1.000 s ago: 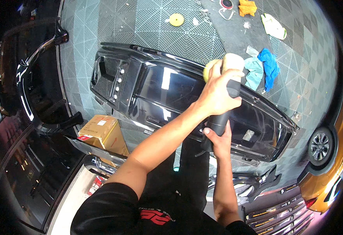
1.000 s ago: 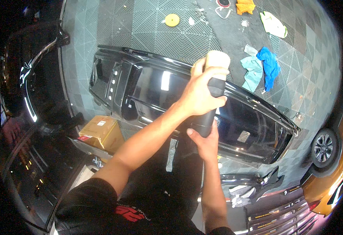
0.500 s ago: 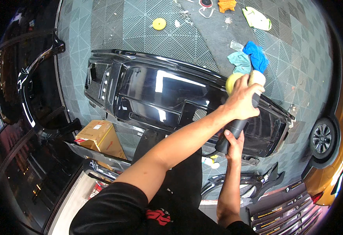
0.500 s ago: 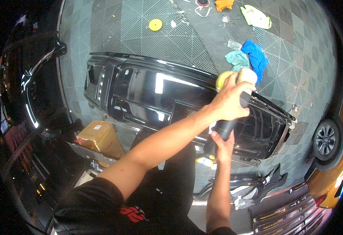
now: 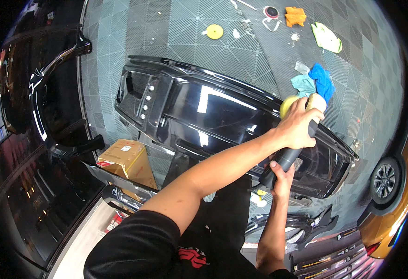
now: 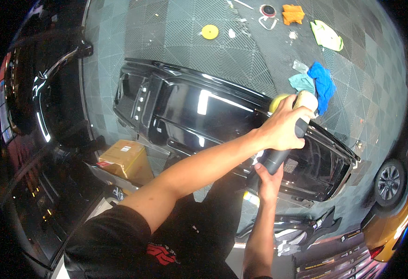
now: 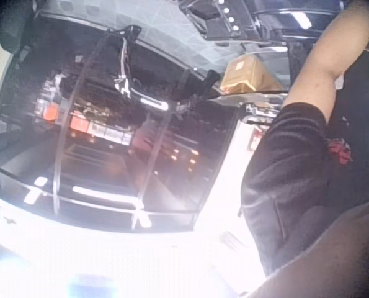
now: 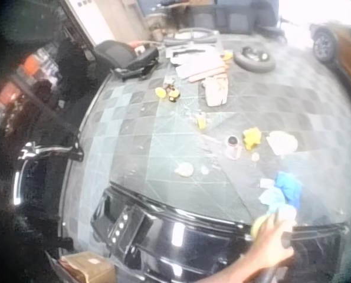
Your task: The person uses a dual-action polisher with a yellow pad to buff the surface of a detached black car bumper. The person moves the tool systematically across the bumper's contours, including the grille area and side edges, in a workshop setting.
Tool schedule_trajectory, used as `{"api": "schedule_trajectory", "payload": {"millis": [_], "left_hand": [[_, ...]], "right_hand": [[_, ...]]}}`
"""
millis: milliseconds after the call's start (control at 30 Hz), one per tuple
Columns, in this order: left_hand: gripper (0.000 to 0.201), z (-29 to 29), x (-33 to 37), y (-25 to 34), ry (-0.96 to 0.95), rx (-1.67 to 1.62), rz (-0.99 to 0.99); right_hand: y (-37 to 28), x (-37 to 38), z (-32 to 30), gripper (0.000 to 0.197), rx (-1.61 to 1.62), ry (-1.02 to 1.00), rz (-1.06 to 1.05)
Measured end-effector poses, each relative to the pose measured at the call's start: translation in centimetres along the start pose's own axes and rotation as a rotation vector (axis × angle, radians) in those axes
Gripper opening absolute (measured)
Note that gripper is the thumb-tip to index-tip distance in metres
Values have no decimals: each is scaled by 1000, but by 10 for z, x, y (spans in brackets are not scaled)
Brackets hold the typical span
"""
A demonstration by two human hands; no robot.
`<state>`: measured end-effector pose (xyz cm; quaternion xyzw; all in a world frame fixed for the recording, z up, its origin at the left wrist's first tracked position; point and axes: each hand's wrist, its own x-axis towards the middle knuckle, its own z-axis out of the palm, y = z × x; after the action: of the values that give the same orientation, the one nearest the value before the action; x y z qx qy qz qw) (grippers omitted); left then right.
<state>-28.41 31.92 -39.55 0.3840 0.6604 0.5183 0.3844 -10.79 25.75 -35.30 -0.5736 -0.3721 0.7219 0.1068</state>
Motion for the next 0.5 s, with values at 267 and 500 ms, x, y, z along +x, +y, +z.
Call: {"api": "schedule_trajectory", "payload": {"millis": [267, 500], "left_hand": [[76, -183, -50, -34, 142, 11, -24], [76, -333, -84, -66, 263, 22, -158]], "right_hand": [[22, -16, 171, 67, -147, -94, 42], [28, -10, 314, 61, -277, -195, 31]]}}
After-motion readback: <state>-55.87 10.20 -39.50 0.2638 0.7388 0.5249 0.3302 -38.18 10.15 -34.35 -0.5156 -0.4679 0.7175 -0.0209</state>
